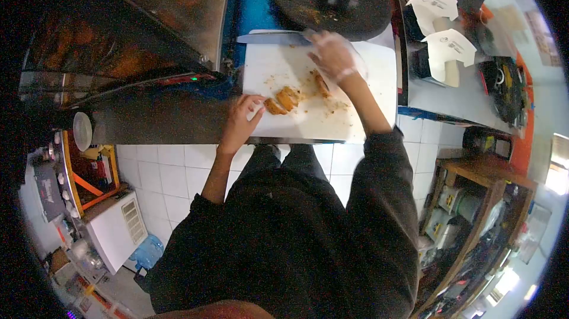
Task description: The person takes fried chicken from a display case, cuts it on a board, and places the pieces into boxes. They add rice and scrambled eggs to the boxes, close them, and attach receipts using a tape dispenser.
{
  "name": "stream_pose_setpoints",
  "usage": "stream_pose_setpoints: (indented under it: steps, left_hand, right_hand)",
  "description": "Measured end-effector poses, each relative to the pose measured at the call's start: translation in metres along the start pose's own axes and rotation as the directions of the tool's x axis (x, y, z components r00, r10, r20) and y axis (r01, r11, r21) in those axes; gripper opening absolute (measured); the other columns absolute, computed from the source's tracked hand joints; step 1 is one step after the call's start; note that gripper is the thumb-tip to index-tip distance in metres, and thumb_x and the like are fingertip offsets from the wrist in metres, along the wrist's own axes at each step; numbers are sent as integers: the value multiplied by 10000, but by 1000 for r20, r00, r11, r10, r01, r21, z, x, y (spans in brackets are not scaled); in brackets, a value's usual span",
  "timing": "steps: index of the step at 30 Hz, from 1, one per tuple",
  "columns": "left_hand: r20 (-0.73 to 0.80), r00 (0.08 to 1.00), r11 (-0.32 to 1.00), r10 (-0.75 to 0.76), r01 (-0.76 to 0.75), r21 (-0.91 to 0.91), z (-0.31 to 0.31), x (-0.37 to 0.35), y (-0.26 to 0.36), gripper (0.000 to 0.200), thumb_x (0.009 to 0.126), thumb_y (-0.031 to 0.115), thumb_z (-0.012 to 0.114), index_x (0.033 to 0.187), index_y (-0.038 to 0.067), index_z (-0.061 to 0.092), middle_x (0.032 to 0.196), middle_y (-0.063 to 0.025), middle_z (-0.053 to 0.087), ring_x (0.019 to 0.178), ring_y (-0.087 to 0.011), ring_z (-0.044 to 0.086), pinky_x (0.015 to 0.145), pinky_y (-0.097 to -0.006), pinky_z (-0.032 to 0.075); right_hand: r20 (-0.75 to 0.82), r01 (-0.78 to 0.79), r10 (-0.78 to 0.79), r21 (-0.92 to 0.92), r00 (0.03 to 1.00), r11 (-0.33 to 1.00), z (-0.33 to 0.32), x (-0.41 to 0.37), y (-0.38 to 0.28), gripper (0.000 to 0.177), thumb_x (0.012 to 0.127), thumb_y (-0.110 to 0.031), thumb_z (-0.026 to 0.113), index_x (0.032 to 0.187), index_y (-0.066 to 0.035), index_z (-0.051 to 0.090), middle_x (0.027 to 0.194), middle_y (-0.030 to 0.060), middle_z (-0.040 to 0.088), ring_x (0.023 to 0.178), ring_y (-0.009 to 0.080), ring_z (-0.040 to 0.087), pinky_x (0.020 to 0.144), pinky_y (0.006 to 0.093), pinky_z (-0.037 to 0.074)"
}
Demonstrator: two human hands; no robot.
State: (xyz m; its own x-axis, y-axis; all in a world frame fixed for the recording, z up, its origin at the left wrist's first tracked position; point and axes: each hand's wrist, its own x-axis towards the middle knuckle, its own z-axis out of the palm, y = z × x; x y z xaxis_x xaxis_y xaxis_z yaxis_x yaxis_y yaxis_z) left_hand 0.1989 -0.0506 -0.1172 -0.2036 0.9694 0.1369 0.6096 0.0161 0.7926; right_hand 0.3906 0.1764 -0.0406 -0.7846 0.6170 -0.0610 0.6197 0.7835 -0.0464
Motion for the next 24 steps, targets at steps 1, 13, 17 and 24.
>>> stream_pose_setpoints:
  steps: [1, 13, 17, 24]
  left_hand:
    - [42, 999, 999, -26, 27, -28, 0, -2, -6, 315, 817, 122, 711, 1118, 87, 624, 963, -58, 618, 754, -219, 561, 785, -356, 448]
    - [98, 995, 999, -11, 8, 32, 40, 4, -10, 331, 829, 161, 730, 1120, 114, 581, 928, 16, 673, 699, -179, 575, 930, -435, 315]
    - [56, 993, 988, -100, 106, -112, 12, 0, -1, 299, 850, 114, 683, 1137, 107, 600, 922, -54, 677, 868, -233, 639, 745, -362, 452]
    - [104, 977, 963, -184, 201, -181, -16, -5, -13, 248, 888, 105, 650, 1134, 89, 620, 931, -40, 679, 588, -143, 456, 578, -298, 397]
  right_hand:
    - [-149, -93, 127, 216, 981, 972, 35, -20, 15, 599, 889, -443, 620, 1356, -111, 443, 1185, 203, 558, 1087, 335, 554, 925, 457, 476]
    - [94, -244, 229, 193, 969, 950, 60, -53, -87, 1065, 722, -726, 642, 1406, 42, 362, 1204, 313, 534, 1051, 400, 560, 871, 452, 472]
    - [247, -321, 297, 65, 922, 945, 68, -52, -106, 958, 692, -702, 686, 1397, -105, 435, 1168, 282, 559, 1036, 375, 572, 792, 452, 493]
    - [-98, -419, 461, 286, 882, 862, 98, -53, -131, 623, 689, -393, 790, 1222, -171, 555, 1125, 202, 543, 997, 351, 587, 729, 455, 540]
